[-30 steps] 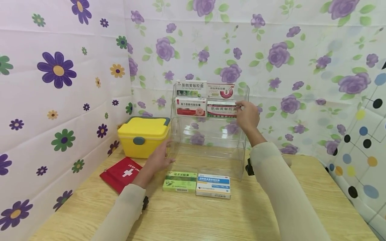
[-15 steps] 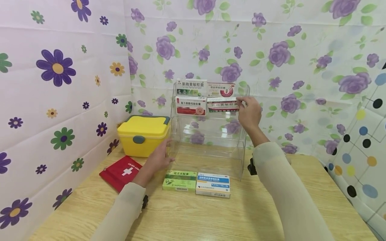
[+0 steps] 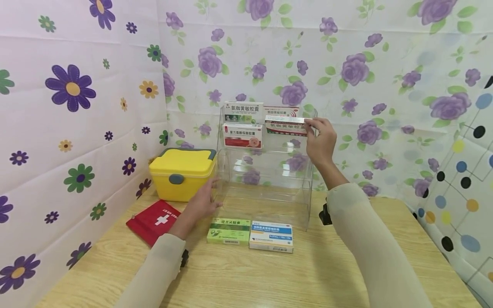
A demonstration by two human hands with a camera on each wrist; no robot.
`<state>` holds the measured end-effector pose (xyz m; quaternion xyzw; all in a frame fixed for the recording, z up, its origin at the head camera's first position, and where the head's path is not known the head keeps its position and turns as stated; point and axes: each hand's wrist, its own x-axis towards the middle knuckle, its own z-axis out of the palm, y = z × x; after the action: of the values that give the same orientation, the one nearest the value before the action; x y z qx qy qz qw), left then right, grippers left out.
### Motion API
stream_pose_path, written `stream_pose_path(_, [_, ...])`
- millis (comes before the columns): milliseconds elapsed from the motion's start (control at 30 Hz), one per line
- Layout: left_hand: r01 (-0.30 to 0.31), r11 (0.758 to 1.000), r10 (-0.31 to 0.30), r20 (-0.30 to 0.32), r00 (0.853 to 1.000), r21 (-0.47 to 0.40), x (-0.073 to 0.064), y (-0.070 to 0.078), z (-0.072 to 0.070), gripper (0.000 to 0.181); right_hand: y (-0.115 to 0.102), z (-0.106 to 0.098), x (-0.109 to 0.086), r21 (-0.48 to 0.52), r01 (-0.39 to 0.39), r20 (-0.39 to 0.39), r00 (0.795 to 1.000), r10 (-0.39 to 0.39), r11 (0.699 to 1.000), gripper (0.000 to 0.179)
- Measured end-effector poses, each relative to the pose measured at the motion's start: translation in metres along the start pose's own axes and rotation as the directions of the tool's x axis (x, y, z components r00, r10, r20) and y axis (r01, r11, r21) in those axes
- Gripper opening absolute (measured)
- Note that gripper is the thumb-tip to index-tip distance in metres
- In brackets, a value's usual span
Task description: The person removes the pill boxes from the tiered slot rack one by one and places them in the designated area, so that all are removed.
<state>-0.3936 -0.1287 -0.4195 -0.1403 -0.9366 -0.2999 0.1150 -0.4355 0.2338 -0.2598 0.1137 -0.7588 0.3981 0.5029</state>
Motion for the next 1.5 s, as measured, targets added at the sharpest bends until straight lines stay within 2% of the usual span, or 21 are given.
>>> stream_pose_path(133, [0.008, 1.000, -0.008, -0.002, 1.000, 0.003, 0.000, 0.000, -0.001, 0.083, -0.005, -0.005, 0.001, 0.021, 0.009, -0.001, 1.000, -0.009, 1.000, 0.020])
stream_pose_path(333, [-0.008, 1.000, 0.008, -0.009, 1.000, 0.008, 0.000, -0.001, 0.001, 0.083, -0.009, -0.013, -0.006, 0.064, -0.023, 0.007, 1.000, 0.023, 0.998, 0.020])
stream_pose_path(667, [0.009, 1.000, -0.009, 0.002, 1.000, -0.008, 0.001, -0.001, 0.001, 0.082, -0.010, -0.020, -0.023, 0.180, 0.005, 0.026, 1.000, -0.010, 0.984, 0.019])
stream_pose_path(867, [-0.002, 1.000, 0.002, 0.008, 1.000, -0.011, 0.003, -0.003, 0.002, 0.082, -0.009, -0.023, -0.038, 0.169, -0.027, 0.034, 0.999, 0.022, 0.985, 0.021])
stream_pose_path(1033, [0.004, 1.000, -0.003, 0.015, 1.000, -0.017, 0.003, -0.003, 0.002, 0.084, -0.032, -0.032, -0.054, 0.167, -0.035, 0.091, 0.996, 0.020, 0.985, 0.024])
stream_pose_path(1167, [0.005, 1.000, -0.005, 0.018, 1.000, -0.017, 0.002, -0.003, 0.001, 0.084, -0.049, -0.040, -0.069, 0.186, -0.077, 0.182, 0.982, 0.043, 0.980, 0.026])
stream_pose_path(1267, [-0.002, 1.000, 0.003, 0.019, 1.000, -0.020, 0.001, -0.003, 0.001, 0.084, -0.049, -0.042, -0.078, 0.205, -0.115, 0.229, 0.971, 0.066, 0.972, 0.027])
stream_pose_path(1500, [-0.012, 1.000, 0.012, 0.012, 1.000, -0.017, 0.001, -0.002, 0.001, 0.083, -0.046, -0.044, -0.096, 0.231, -0.139, 0.280, 0.957, 0.071, 0.963, 0.027])
